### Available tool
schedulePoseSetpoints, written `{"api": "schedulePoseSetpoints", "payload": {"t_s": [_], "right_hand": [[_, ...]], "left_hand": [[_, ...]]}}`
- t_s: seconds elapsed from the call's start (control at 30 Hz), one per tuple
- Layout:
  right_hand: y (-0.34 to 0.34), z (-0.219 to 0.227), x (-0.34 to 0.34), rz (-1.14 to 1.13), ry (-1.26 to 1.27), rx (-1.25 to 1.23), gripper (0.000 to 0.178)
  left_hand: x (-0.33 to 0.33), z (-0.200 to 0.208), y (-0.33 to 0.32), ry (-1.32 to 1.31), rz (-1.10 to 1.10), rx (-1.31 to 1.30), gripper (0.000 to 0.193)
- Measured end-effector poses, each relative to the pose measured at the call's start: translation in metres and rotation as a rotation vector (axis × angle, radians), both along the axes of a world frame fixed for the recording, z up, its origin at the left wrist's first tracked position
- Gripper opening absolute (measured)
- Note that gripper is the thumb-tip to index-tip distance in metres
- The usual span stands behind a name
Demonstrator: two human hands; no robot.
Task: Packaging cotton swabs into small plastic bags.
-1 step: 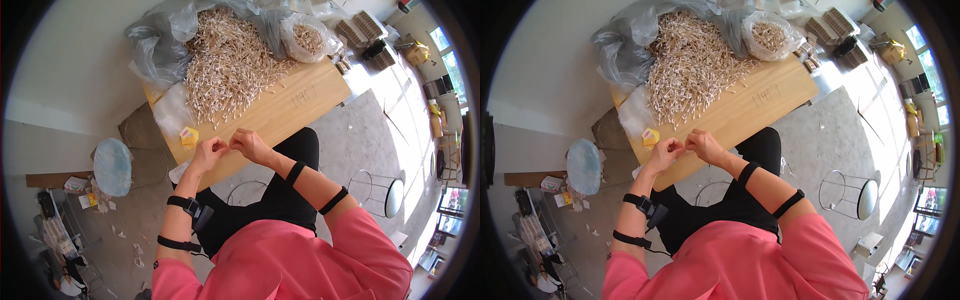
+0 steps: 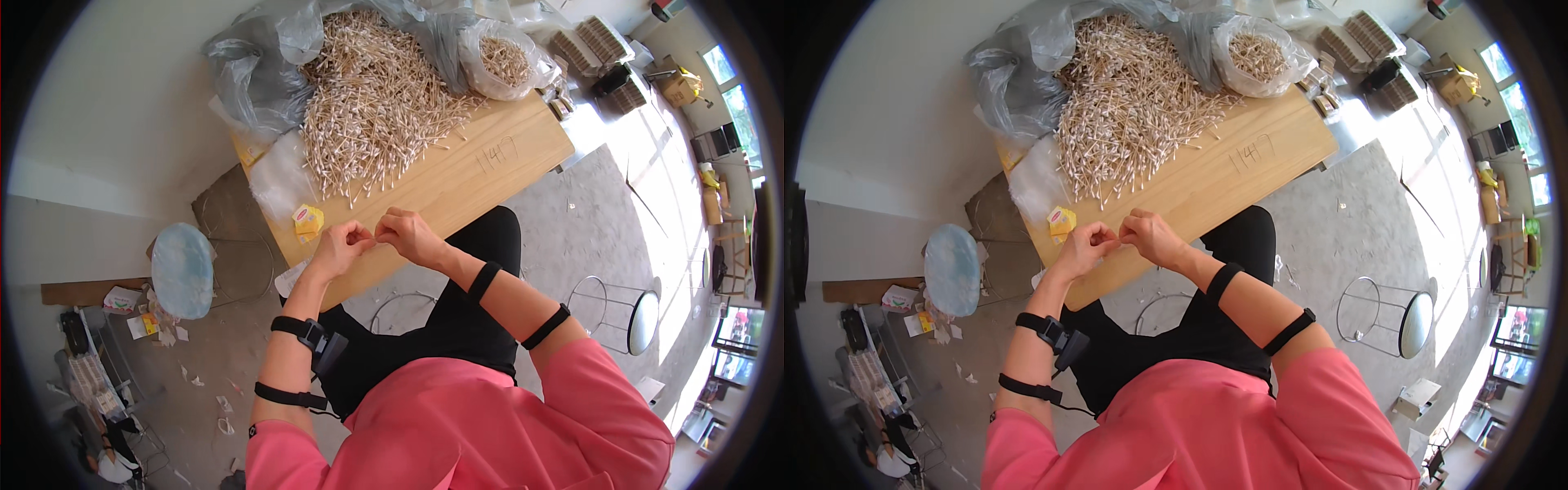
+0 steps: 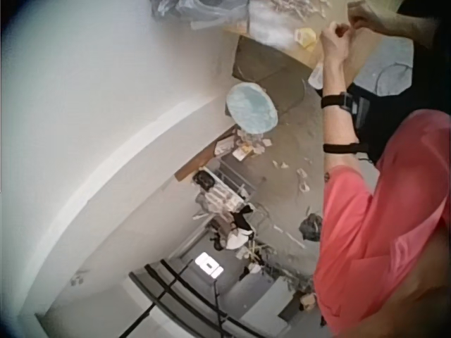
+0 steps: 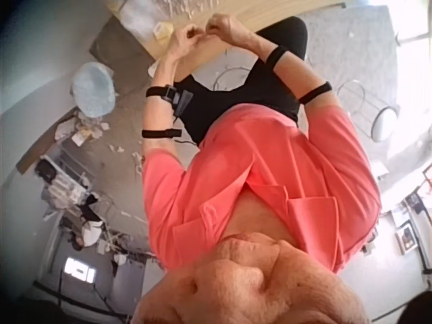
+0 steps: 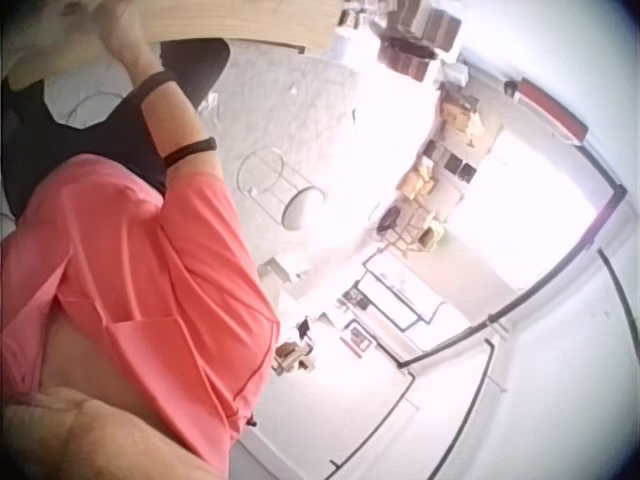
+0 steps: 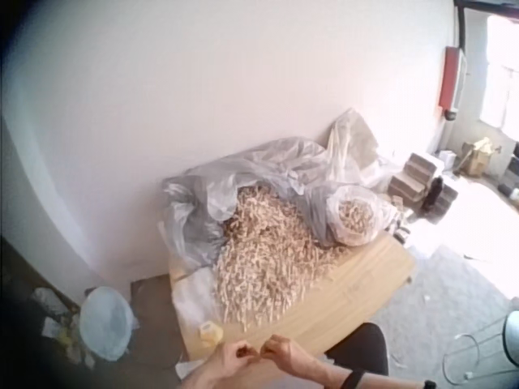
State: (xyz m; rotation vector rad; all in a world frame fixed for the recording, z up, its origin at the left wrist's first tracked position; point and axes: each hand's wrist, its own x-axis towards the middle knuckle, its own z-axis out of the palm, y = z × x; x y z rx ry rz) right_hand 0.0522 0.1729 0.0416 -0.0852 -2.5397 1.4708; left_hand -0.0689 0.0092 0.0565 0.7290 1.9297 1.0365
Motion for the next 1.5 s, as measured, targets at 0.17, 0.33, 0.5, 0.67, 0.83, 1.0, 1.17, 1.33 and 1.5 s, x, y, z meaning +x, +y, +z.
{"api": "schedulePoseSetpoints", "payload": {"t_s": [0.17, 0.33, 0.5, 0.67, 0.83, 1.0, 1.17, 1.33, 1.5], "right_hand": [[0.006, 0.001, 0.007, -0.037, -0.013, 0.017, 0.008], [0.005, 0.01, 0.011, -0.08, -0.014, 0.117, 0.011], [-0.001, 0.017, 0.015, -0.072, -0.088, 0.329, 0.011], [0.003, 0.006, 0.008, -0.043, -0.156, 0.264, 0.018], [0.01, 0.006, -0.007, -0.016, -0.172, 0.318, 0.014], [0.008, 0.017, -0.004, -0.02, -0.216, 0.353, 0.01], [0.0, 0.011, 0.006, 0.002, 0.005, 0.449, 0.009], [0.011, 0.007, -0.007, 0.005, -0.01, 0.446, 0.011], [0.004, 0.0, 0.009, 0.021, -0.047, 0.364, 0.012]], "left_hand": [[0.01, -0.001, 0.009, 0.101, -0.014, 0.067, 0.013], [0.027, 0.0, 0.013, 0.418, 0.035, 0.275, 0.011], [0.027, 0.001, 0.014, 0.681, -0.082, 0.251, 0.009], [0.007, 0.004, 0.02, 0.12, -0.067, -0.041, 0.016], [-0.006, 0.005, 0.027, 0.162, -0.09, -0.075, 0.015], [0.009, 0.01, 0.027, 0.295, -0.053, -0.029, 0.011], [0.031, 0.007, 0.019, 0.675, -0.084, 0.171, 0.008], [0.017, 0.01, 0.026, 0.619, -0.062, 0.205, 0.007], [0.018, 0.006, 0.022, 0.586, -0.136, 0.194, 0.008]]}}
